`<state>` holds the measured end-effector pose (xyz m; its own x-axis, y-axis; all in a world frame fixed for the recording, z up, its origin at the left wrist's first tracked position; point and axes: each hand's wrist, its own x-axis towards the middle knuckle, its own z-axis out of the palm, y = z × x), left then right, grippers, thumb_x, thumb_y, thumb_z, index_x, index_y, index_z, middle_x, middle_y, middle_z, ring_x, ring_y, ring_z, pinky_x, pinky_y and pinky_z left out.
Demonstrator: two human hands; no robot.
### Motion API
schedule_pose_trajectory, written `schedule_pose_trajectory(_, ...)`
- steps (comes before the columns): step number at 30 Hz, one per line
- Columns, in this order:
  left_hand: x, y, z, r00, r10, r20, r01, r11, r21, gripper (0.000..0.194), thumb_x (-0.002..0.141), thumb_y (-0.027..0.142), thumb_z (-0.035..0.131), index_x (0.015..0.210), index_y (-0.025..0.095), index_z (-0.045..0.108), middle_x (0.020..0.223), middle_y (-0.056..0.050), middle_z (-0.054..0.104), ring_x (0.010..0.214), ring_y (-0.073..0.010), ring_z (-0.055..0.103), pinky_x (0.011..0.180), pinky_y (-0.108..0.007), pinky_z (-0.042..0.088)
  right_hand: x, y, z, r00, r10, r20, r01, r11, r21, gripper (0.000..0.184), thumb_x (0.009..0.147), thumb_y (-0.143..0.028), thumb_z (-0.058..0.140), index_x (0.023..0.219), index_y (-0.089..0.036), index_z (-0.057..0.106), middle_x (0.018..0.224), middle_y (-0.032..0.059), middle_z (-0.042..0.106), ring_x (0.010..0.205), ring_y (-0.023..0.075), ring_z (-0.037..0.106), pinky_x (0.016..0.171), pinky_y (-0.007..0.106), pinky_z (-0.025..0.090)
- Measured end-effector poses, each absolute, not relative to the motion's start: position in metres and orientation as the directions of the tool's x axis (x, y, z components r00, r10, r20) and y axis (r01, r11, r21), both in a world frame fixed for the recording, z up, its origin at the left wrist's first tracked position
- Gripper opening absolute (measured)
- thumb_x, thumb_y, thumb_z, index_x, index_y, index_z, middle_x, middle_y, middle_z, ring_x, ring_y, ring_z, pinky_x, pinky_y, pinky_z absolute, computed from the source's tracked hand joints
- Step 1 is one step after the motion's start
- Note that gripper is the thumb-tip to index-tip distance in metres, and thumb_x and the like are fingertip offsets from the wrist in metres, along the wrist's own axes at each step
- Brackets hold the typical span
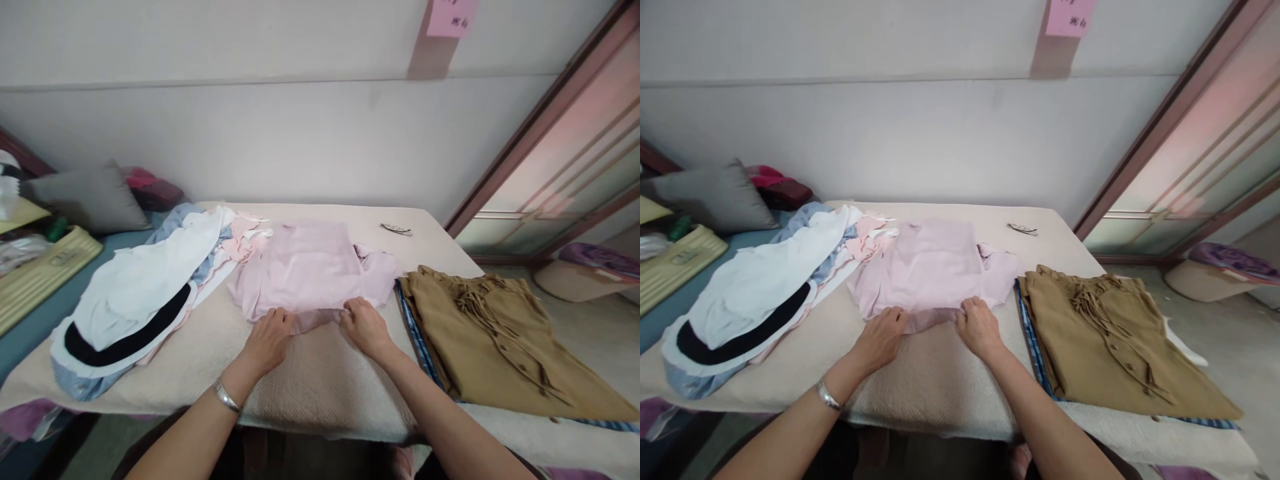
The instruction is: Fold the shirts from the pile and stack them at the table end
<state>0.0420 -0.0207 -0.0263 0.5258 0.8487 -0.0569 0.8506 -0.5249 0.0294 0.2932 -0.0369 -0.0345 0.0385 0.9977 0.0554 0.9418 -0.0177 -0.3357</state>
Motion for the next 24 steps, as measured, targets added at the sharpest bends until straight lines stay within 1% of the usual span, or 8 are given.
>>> schedule_pose_trajectory(4,0.034,-0.017,-0.009,0.455,0.883,0.115,0.865,-0.469,0.180,0.015,0.087,0.013,0.045,0.089,0.022,0.056,0.094,-0.009,0.061,0.093,-0.0243,0.057,0.079,-0.036,0.043,0.309,-0.037,-0.018,0.066,0.997,0.045,0.860,-0.034,-0.509,0.034,0.098,-0.032,0.043,0.068,-0.020,0.055,0.079,0.0050,0.064,0.078,0.0172,0.058,0.071,0.027,0.036)
schedule_pose_trajectory(6,0.025,-0.014,-0.001,0.413,0.895,0.167,0.843,-0.445,0.303,0.012,0.087,0.016,0.044,0.083,0.023,0.053,0.086,-0.006,0.061,0.086,-0.0220,0.057,0.076,-0.034,0.041,0.316,-0.040,-0.013,0.061,0.997,-0.054,0.820,-0.080,-0.567,0.042,0.098,-0.039,0.040,0.062,-0.021,0.051,0.067,0.0024,0.059,0.068,0.0164,0.055,0.063,0.027,0.034)
schedule_pose_trajectory(9,0.016,-0.010,0.004,0.465,0.885,0.020,0.812,-0.436,0.389,0.012,0.084,0.018,0.048,0.074,0.022,0.053,0.076,-0.002,0.062,0.075,-0.0190,0.057,0.067,-0.031,0.037,0.324,-0.044,-0.010,0.039,0.964,-0.262,0.847,-0.171,-0.504,0.041,0.094,-0.046,0.049,0.062,-0.020,0.056,0.062,0.0022,0.058,0.063,0.0166,0.054,0.057,0.028,0.030)
schedule_pose_trajectory(12,0.017,-0.010,0.003,0.493,0.865,-0.098,0.831,-0.434,0.347,0.010,0.083,0.023,0.054,0.074,0.022,0.058,0.078,-0.002,0.067,0.076,-0.0183,0.060,0.065,-0.028,0.034,0.327,-0.045,-0.007,0.146,0.973,-0.180,0.928,-0.198,-0.315,0.034,0.092,-0.046,0.054,0.079,-0.018,0.066,0.081,0.0084,0.069,0.074,0.0203,0.062,0.061,0.029,0.031)
schedule_pose_trajectory(15,0.021,-0.011,0.003,0.430,0.901,-0.064,0.876,-0.399,0.269,0.017,0.089,0.026,0.050,0.077,0.022,0.060,0.083,-0.003,0.070,0.080,-0.0185,0.063,0.067,-0.028,0.035,0.328,-0.045,-0.001,0.217,0.972,-0.096,0.950,-0.233,-0.209,0.037,0.098,-0.046,0.046,0.093,-0.017,0.069,0.091,0.0127,0.072,0.082,0.0231,0.065,0.063,0.030,0.033)
schedule_pose_trajectory(20,0.012,0.003,0.002,0.177,0.984,0.027,0.982,-0.179,0.054,0.025,0.097,0.031,0.042,0.090,0.021,0.063,0.093,-0.008,0.071,0.084,-0.0227,0.066,0.068,-0.030,0.040,0.328,-0.056,0.007,0.119,0.961,-0.248,0.964,-0.171,-0.203,0.033,0.095,-0.044,0.050,0.086,-0.019,0.070,0.088,0.0119,0.072,0.083,0.0231,0.066,0.064,0.030,0.033)
schedule_pose_trajectory(22,0.008,0.011,-0.003,0.141,0.987,0.077,0.989,-0.144,0.035,0.024,0.098,0.031,0.042,0.093,0.020,0.063,0.096,-0.010,0.069,0.088,-0.0234,0.066,0.071,-0.031,0.043,0.325,-0.065,0.005,0.013,0.941,-0.338,0.964,-0.101,-0.245,0.026,0.086,-0.045,0.063,0.083,-0.019,0.068,0.086,0.0089,0.071,0.080,0.0213,0.065,0.063,0.029,0.032)
schedule_pose_trajectory(24,0.011,0.015,-0.009,0.190,0.971,0.145,0.974,-0.205,0.096,0.024,0.098,0.029,0.041,0.094,0.019,0.062,0.096,-0.010,0.068,0.092,-0.0231,0.065,0.076,-0.032,0.046,0.321,-0.073,0.001,-0.059,0.933,-0.356,0.960,-0.045,-0.277,0.025,0.076,-0.042,0.074,0.086,-0.020,0.067,0.087,0.0060,0.070,0.079,0.0198,0.063,0.062,0.028,0.030)
